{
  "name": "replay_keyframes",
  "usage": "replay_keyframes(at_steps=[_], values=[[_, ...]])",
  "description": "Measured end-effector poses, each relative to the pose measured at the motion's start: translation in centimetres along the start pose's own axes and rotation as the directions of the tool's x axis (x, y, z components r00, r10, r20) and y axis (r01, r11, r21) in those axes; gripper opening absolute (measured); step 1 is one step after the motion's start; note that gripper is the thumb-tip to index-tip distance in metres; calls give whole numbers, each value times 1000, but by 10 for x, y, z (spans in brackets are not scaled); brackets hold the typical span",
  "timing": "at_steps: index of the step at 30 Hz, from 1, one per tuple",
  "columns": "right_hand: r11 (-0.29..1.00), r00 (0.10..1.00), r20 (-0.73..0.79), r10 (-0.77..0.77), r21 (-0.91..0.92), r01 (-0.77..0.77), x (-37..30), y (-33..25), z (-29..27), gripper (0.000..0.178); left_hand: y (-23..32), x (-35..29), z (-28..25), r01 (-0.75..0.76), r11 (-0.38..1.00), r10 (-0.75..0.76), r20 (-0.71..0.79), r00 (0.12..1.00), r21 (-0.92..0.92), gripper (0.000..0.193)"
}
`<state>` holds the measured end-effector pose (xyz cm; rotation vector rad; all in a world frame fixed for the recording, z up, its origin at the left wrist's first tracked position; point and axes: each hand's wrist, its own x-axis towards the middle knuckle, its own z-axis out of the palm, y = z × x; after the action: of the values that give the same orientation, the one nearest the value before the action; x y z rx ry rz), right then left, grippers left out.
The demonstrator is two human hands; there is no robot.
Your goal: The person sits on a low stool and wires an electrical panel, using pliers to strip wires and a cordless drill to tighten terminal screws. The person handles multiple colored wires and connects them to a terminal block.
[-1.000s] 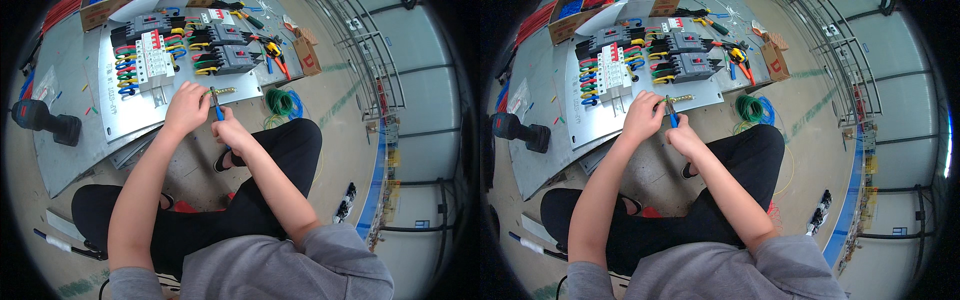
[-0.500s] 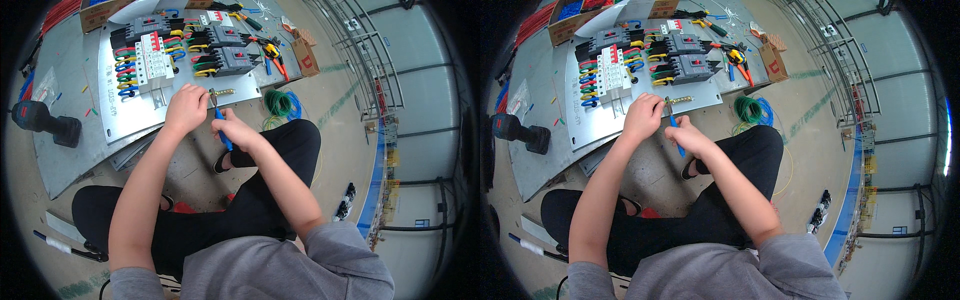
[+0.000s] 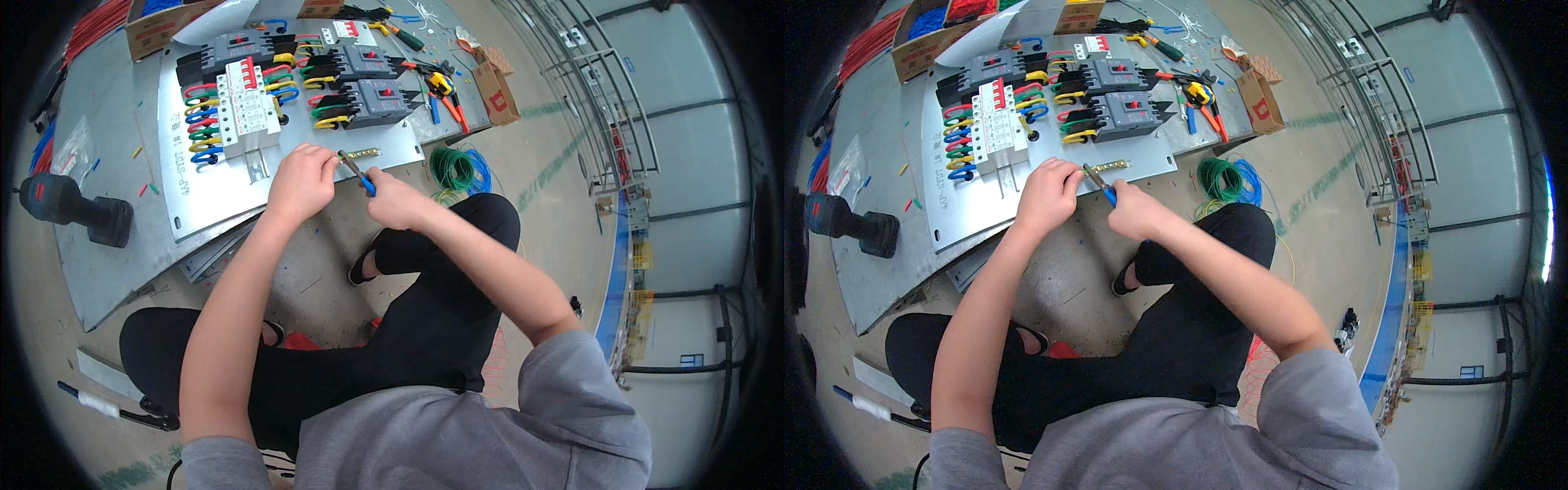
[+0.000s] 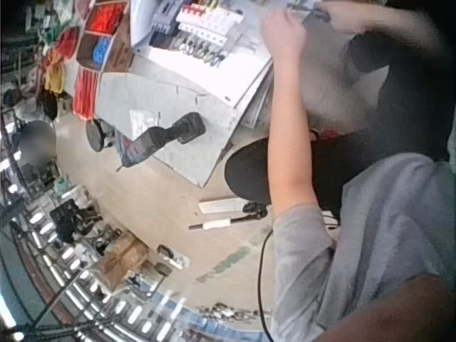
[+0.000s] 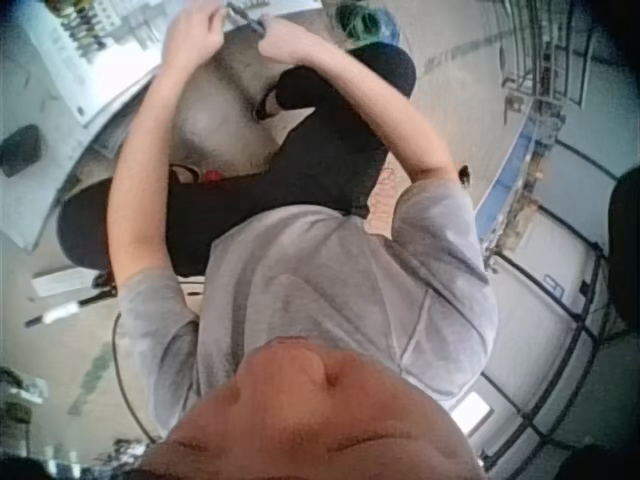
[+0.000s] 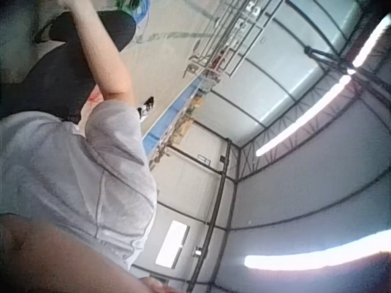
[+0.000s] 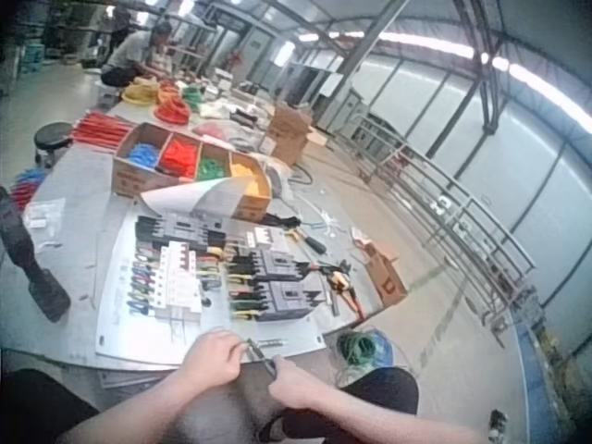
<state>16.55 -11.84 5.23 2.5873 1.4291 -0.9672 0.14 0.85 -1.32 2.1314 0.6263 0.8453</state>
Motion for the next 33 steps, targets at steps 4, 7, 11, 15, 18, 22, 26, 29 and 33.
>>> replay_keyframes(at_steps=[4,7,11,15,18,22,26,29,33], values=[[875,993,-113,-16,479,69,-4,-1,31,48,-2,0,2,-17,1000,16,-58,998,-15,20],[269,987,163,-6,951,-155,-14,-27,43,48,-2,-1,2,-29,1000,29,-47,998,8,18],[22,983,147,-105,989,-146,-14,-25,50,50,-1,1,2,-48,999,48,-57,997,2,17],[610,988,-122,93,791,40,-11,-22,50,56,-2,-1,1,-52,999,53,-64,997,13,16],[854,896,-443,3,467,228,-12,-11,62,52,2,-1,1,-62,998,62,-45,997,9,15],[920,827,-559,-54,294,259,-12,-16,64,48,2,-1,1,-59,998,59,-51,997,5,15],[820,935,-343,94,559,123,-6,-21,66,48,2,-1,2,-57,998,58,-52,997,18,15],[467,987,121,108,870,-158,-18,-40,26,46,-1,-2,1,-51,999,51,-69,996,5,16],[220,982,188,20,957,-188,-15,-33,25,36,2,0,2,-41,999,41,-46,998,8,16]])
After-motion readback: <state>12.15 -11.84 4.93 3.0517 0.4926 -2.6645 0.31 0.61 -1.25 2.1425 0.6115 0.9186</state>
